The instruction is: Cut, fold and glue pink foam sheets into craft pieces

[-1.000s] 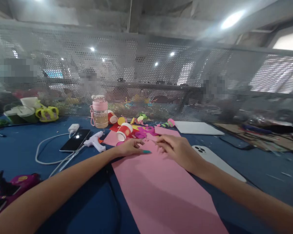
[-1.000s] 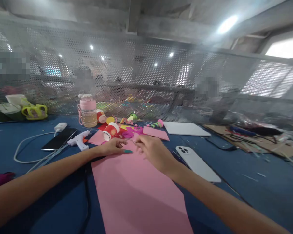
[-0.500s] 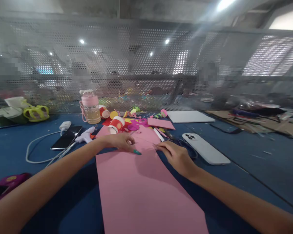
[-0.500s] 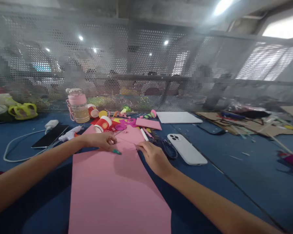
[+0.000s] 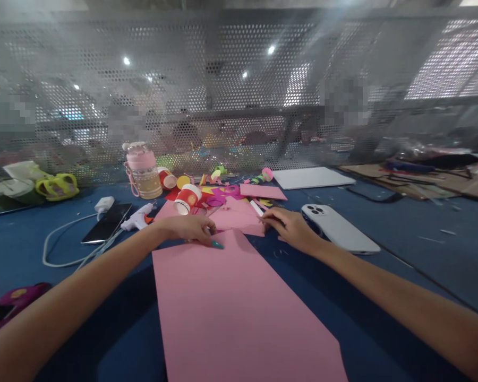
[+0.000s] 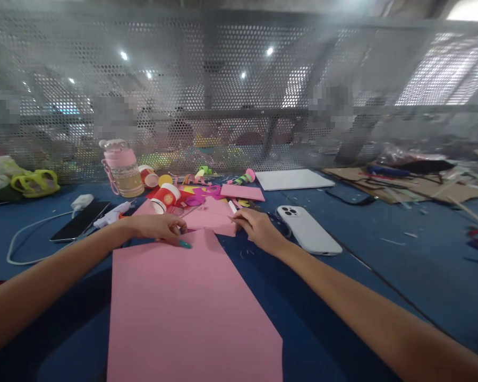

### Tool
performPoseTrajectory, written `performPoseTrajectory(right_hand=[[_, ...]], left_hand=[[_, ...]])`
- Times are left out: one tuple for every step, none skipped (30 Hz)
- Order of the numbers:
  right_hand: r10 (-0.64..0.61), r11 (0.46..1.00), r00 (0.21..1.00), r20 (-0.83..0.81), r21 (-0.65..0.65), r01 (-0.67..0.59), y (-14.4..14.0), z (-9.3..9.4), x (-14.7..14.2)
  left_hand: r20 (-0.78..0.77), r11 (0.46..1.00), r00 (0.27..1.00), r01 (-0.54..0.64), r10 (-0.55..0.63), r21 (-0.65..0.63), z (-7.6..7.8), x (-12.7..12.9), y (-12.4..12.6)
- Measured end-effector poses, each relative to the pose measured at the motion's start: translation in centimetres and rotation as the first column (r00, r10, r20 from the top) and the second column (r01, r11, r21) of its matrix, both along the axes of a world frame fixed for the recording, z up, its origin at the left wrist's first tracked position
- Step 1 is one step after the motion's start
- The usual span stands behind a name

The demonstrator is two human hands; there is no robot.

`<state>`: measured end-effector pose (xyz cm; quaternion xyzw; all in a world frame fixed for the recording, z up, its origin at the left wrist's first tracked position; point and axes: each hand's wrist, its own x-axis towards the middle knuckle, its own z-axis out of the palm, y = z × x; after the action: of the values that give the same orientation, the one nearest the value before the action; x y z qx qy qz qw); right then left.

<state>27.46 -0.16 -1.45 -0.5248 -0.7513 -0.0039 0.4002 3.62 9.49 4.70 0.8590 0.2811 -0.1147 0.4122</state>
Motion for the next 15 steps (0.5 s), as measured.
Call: performPoseTrajectory(right_hand=[[-0.001, 1.0, 1.0, 0.014, 0.017, 0.001, 0.1, -0.1, 0.2], [-0.004, 0.999, 1.0, 0.023, 0.036, 0.003, 0.2, -0.1, 0.3], [-0.008, 0.999, 1.0, 0.029, 0.054, 0.006, 0.3, -0.2, 0.4], [-0.011, 0.997, 0.999, 0.032, 0.071, 0.008, 0.3, -0.2, 0.4], [-0.011, 0.996, 0.999, 0.038, 0.088, 0.007, 0.2, -0.2, 0.4], [-0.007, 0.994, 0.999, 0.051, 0.108, 0.001, 0.0, -0.2, 0.4], [-0.003, 0.991, 0.997, 0.072, 0.13, -0.007, -0.2, -0.1, 0.4], [0.0, 0.988, 0.995, 0.102, 0.152, -0.015, -0.5, 0.0, 0.3], [-0.002, 0.983, 0.99, 0.143, 0.18, -0.024, -0.7, 0.2, 0.3], [-0.009, 0.977, 0.982, 0.187, 0.21, -0.031, -1.0, 0.4, 0.3], [-0.023, 0.971, 0.974, 0.225, 0.236, -0.031, -1.2, 0.7, 0.5], [-0.045, 0.966, 0.967, 0.249, 0.256, -0.021, -1.4, 0.9, 0.7], [-0.072, 0.962, 0.963, 0.26, 0.272, -0.001, -1.5, 1.2, 1.0], [-0.103, 0.958, 0.96, 0.261, 0.284, 0.026, -1.6, 1.4, 1.4], [-0.136, 0.953, 0.957, 0.255, 0.297, 0.056, -1.6, 1.6, 1.9]], left_hand=[[-0.007, 0.999, 1.0, -0.015, 0.015, 0.033, 0.1, 0.0, -0.1], [-0.022, 0.998, 1.0, -0.021, 0.022, 0.061, 0.3, 0.1, -0.1], [-0.048, 0.996, 0.999, -0.013, 0.017, 0.083, 0.6, 0.1, -0.3], [-0.079, 0.995, 0.997, 0.007, 0.001, 0.099, 0.9, 0.1, -0.4], [-0.111, 0.994, 0.994, 0.033, -0.021, 0.104, 1.2, 0.1, -0.6], [-0.147, 0.993, 0.988, 0.062, -0.047, 0.098, 1.5, 0.1, -0.8], [-0.177, 0.993, 0.982, 0.086, -0.071, 0.079, 1.7, 0.1, -0.9], [-0.203, 0.994, 0.975, 0.1, -0.089, 0.044, 2.0, 0.1, -1.1], [-0.222, 0.995, 0.97, 0.101, -0.098, -0.001, 2.1, 0.1, -1.1], [-0.233, 0.995, 0.967, 0.094, -0.102, -0.046, 2.2, 0.1, -1.1], [-0.233, 0.993, 0.967, 0.087, -0.104, -0.083, 2.1, 0.0, -1.0], [-0.215, 0.99, 0.971, 0.084, -0.107, -0.111, 1.9, 0.0, -0.9], [-0.18, 0.987, 0.978, 0.086, -0.11, -0.136, 1.7, 0.0, -0.6], [-0.134, 0.983, 0.984, 0.094, -0.116, -0.159, 1.4, -0.1, -0.3], [-0.083, 0.978, 0.989, 0.105, -0.121, -0.18, 1.0, -0.1, 0.0]])
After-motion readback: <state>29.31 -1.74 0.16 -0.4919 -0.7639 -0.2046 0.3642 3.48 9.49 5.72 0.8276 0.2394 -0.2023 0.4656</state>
